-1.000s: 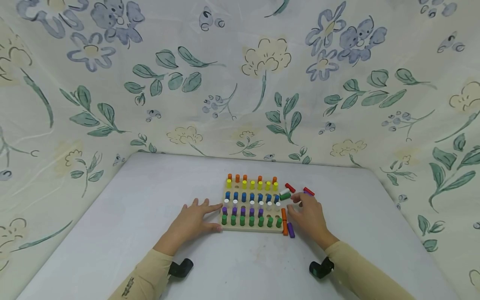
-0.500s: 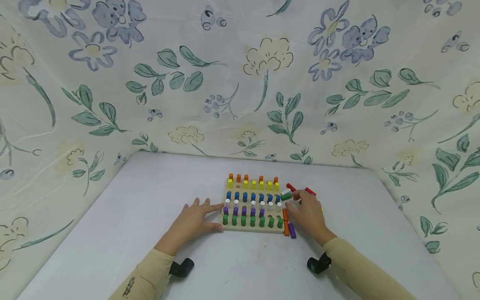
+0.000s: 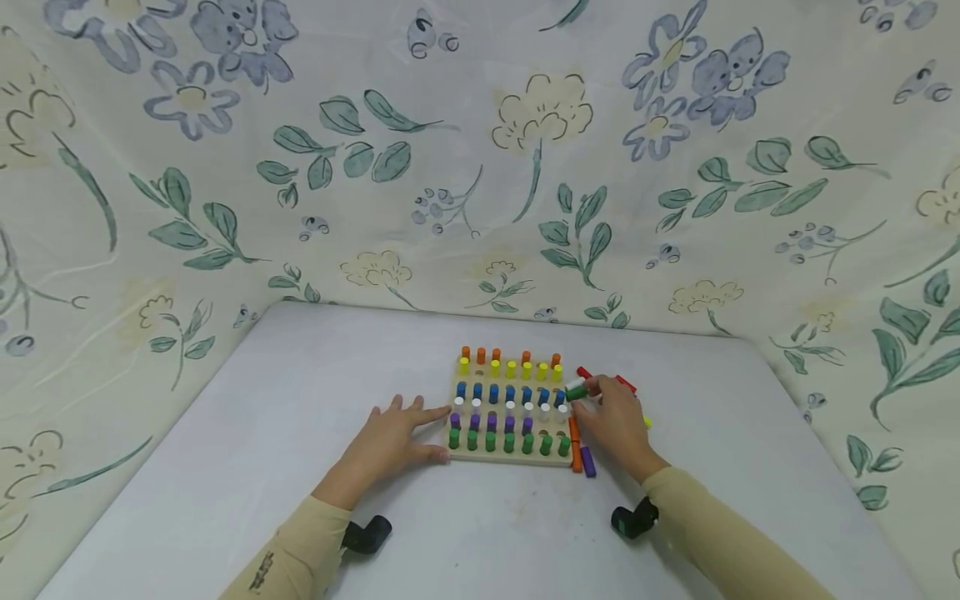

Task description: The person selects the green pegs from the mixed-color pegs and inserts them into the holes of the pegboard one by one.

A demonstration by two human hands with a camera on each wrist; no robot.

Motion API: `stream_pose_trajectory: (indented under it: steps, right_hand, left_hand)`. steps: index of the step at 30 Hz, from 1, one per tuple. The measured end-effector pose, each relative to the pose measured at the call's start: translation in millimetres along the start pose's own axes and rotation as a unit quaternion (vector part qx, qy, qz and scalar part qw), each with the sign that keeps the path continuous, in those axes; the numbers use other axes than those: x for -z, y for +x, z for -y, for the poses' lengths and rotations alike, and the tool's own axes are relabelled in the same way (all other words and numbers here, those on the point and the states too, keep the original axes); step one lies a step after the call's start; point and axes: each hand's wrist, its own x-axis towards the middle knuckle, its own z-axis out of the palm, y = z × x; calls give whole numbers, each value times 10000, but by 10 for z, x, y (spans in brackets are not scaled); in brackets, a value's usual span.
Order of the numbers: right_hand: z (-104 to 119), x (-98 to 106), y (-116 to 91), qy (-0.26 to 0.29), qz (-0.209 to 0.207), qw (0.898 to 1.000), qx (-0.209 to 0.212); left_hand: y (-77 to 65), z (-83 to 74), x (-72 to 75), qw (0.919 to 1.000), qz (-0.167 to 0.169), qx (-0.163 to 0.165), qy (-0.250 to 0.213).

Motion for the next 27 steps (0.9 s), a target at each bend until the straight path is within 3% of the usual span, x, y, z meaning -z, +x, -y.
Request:
stream_pose_trajectory:
  steps: [27]
  right_hand:
    - [42,-31,87,-102,174,9997,-128]
  left_hand:
    - [-16,-13,11,10000,-56,3,22]
